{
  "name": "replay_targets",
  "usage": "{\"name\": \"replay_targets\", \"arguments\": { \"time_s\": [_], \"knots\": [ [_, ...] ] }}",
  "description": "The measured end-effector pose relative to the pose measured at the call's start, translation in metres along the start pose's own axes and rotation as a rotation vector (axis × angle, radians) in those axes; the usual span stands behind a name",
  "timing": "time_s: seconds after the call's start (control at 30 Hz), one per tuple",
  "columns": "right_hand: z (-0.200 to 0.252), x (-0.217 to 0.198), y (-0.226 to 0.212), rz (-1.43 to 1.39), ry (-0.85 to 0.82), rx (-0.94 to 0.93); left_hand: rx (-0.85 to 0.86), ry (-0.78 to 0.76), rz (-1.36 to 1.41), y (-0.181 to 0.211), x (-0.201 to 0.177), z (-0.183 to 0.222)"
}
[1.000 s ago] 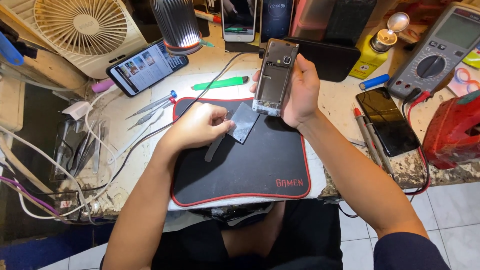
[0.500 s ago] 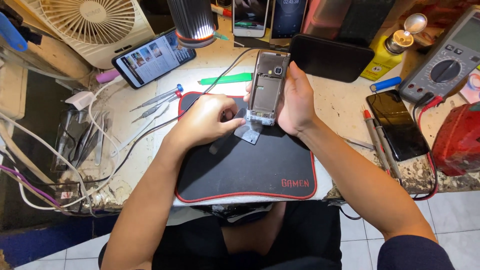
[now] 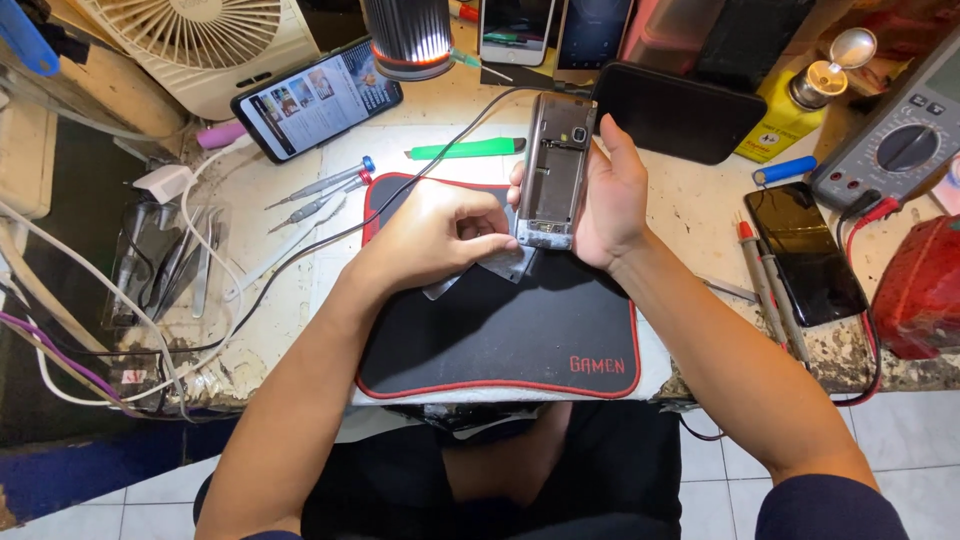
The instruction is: Disassembling a mobile phone casing and inspecting internal components using a prying tool at a repair station.
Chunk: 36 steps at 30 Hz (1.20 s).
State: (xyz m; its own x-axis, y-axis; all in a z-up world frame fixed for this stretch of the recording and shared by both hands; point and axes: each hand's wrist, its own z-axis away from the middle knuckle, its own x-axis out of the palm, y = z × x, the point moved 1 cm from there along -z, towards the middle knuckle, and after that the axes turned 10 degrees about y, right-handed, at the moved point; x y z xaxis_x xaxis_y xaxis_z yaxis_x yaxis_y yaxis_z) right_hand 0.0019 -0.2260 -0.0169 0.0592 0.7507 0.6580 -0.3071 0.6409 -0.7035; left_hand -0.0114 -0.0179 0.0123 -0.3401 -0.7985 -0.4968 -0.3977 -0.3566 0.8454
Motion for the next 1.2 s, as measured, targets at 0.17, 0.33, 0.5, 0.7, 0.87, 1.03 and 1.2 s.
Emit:
{"name": "replay_targets", "arguments": {
  "time_s": [0.17, 0.33, 0.5, 0.7, 0.87, 1.03, 1.2],
  "knots": [
    [0.002, 0.003, 0.000, 0.010, 0.010, 0.008, 0.031, 0.015, -0.004, 0.000, 0.001, 0.000],
    [0.008, 0.013, -0.004, 0.035, -0.002, -0.037, 0.045, 0.019, -0.038, -0.003, 0.002, 0.000],
    [0.011, 0.013, -0.004, 0.070, -0.075, -0.131, 0.048, 0.016, -0.062, -0.009, 0.002, 0.001],
    [0.013, 0.014, -0.001, 0.113, -0.118, -0.217, 0.033, 0.003, -0.098, -0.009, 0.003, 0.001],
    [0.015, 0.015, 0.004, 0.107, -0.175, -0.296, 0.046, -0.004, -0.125, -0.006, 0.003, 0.000],
    [0.018, 0.015, 0.008, 0.088, -0.167, -0.321, 0.028, -0.026, -0.130, -0.004, 0.004, 0.001],
    [0.028, 0.023, 0.004, 0.125, -0.139, -0.250, 0.040, -0.006, -0.098, -0.011, 0.007, 0.003]
  ]
}}
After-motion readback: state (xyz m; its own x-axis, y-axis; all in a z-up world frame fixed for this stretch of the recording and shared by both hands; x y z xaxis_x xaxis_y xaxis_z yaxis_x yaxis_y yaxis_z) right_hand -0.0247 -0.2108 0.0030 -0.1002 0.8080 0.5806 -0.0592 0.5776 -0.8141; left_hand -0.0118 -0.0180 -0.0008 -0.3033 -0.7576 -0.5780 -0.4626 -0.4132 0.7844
